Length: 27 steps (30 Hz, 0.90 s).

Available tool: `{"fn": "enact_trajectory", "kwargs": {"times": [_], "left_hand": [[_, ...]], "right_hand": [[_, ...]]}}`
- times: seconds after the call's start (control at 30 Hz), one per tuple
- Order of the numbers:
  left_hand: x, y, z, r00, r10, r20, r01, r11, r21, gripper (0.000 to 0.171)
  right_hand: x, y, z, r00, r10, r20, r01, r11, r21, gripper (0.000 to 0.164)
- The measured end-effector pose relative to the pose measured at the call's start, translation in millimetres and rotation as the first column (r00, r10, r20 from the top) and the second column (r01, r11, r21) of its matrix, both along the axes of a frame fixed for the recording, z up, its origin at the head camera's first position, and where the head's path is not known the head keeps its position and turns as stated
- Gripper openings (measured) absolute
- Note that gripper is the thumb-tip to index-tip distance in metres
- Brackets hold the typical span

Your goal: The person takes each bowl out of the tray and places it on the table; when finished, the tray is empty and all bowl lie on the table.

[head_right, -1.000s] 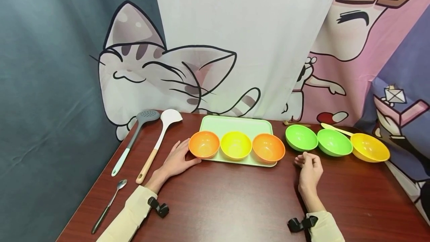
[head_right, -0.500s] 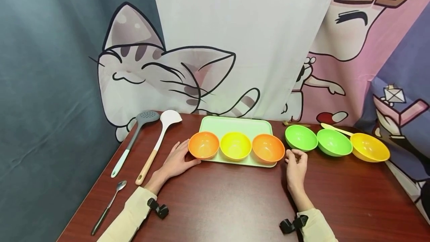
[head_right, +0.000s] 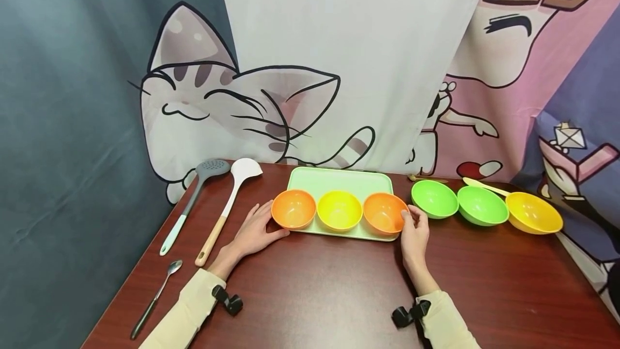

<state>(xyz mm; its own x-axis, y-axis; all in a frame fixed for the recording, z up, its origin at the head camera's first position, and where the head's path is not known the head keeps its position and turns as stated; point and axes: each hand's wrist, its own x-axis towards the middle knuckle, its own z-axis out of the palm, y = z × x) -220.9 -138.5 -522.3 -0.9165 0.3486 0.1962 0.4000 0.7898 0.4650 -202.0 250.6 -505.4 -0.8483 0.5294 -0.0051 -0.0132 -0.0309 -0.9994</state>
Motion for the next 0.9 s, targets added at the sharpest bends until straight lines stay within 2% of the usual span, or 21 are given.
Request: {"fn": "enact_trajectory", "kwargs": {"times": [0.13,0.33,0.57,0.9], "left_hand": [[-0.5,-0.7,3.1,1.0,-0.006,0.006,0.006,1.0,-0.006,0.084],[0.2,-2.1,1.9,1.0,-0.006,0.006,0.006,1.0,-0.02,0.084],[1.3,-1.4,-2.7,1.0,0.0,0.007,0.0,1.0,0.001,0.084],[-1.3,-2.3,-0.6,1.0,-0.008,0.005,0.008,1.0,-0.005,0.085]], "right_hand": [[-3.9,-0.5,0.2,1.0,-0.013,0.004,0.013,0.996,0.089,0.036],[-6.2,0.4,-0.1,1.0,-0.024,0.013,0.023,0.996,0.088,0.034],[-7.3,4.0,-1.7,0.997,-0.067,-0.044,0.067,0.998,0.011,0.028],[-4.1,3.7,3.2,0.995,-0.07,-0.068,0.061,0.99,-0.128,0.014]]}}
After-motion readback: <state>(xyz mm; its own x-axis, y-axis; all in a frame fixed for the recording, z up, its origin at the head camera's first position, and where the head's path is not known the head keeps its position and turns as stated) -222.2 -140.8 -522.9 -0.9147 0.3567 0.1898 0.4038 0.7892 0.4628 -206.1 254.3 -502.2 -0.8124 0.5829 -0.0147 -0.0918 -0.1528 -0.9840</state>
